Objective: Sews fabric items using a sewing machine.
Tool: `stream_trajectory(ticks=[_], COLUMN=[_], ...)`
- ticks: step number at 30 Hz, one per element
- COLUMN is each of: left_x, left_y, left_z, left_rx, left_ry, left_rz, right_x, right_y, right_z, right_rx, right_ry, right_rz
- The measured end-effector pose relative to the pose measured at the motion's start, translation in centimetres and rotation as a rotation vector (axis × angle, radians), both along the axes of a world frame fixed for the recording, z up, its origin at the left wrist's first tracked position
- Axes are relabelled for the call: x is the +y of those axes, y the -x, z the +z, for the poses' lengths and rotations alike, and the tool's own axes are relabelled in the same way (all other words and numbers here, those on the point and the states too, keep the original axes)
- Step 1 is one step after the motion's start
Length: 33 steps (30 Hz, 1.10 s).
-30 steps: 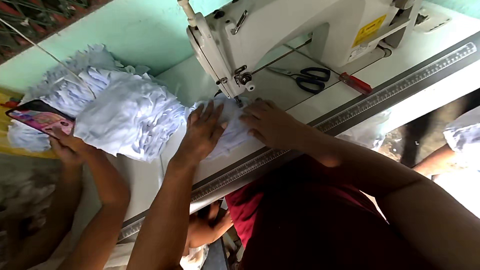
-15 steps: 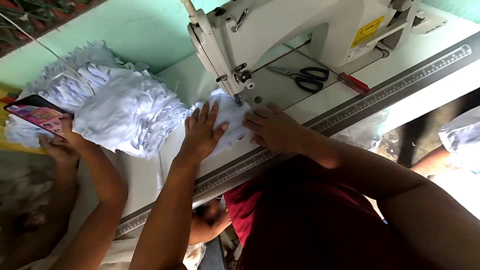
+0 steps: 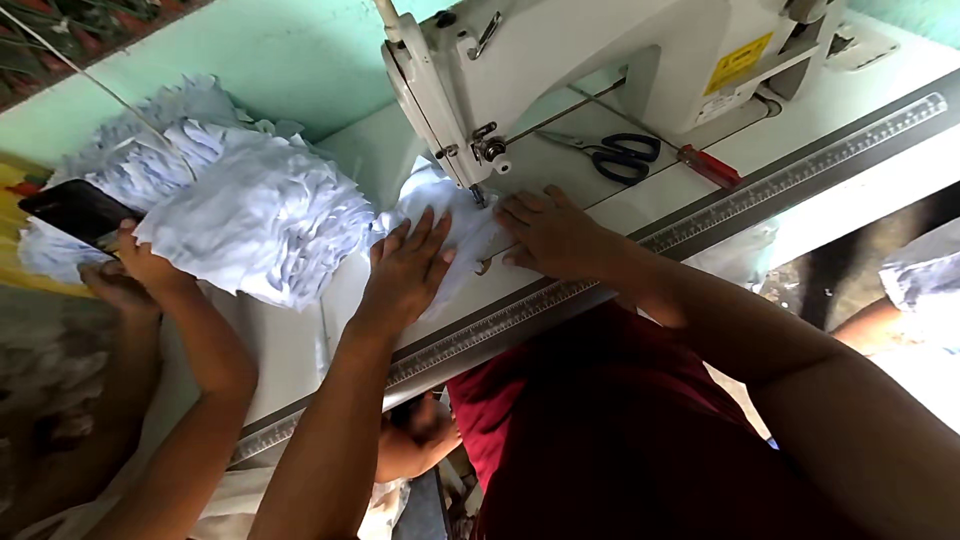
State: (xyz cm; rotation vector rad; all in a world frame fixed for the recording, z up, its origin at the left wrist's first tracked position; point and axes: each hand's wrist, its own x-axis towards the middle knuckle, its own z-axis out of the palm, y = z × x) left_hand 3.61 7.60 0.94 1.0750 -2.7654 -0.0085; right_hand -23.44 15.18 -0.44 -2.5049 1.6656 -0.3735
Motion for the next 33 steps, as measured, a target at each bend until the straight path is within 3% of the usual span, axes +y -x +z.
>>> stream_trajectory(ticks=[9,15,23,29,33], left_x=[2.5,3.1,0.8,-2.1,-3.9], left_y=[1.2,2.0,2.0,1.0,0.5], left_z=[1.4,2.3,3.6,2.3,1.2], left_rx=[-0.141,-0.092,-0.083,0.080,0.125], left_ry=[0.009,0.060,-0.026,0.029,0.045], left_rz=[0.086,0.016,-0.001,-0.201,-0.259], right_x=[-1.8,1.9,1.0,-0.1,1.1], right_y=[0.2,-3.8,-2.1,-1.3,-3.3], right_z=[0.0,-1.3,0.1,0.3,-1.2], right_rx=[-0.046,-0.199,-0.093,-0.104,-0.183], right_ry=[-0.036,0.248,0.090,0.060,0.347], right_rz=[-0.103,0.079,0.047,-0.028,-0.128])
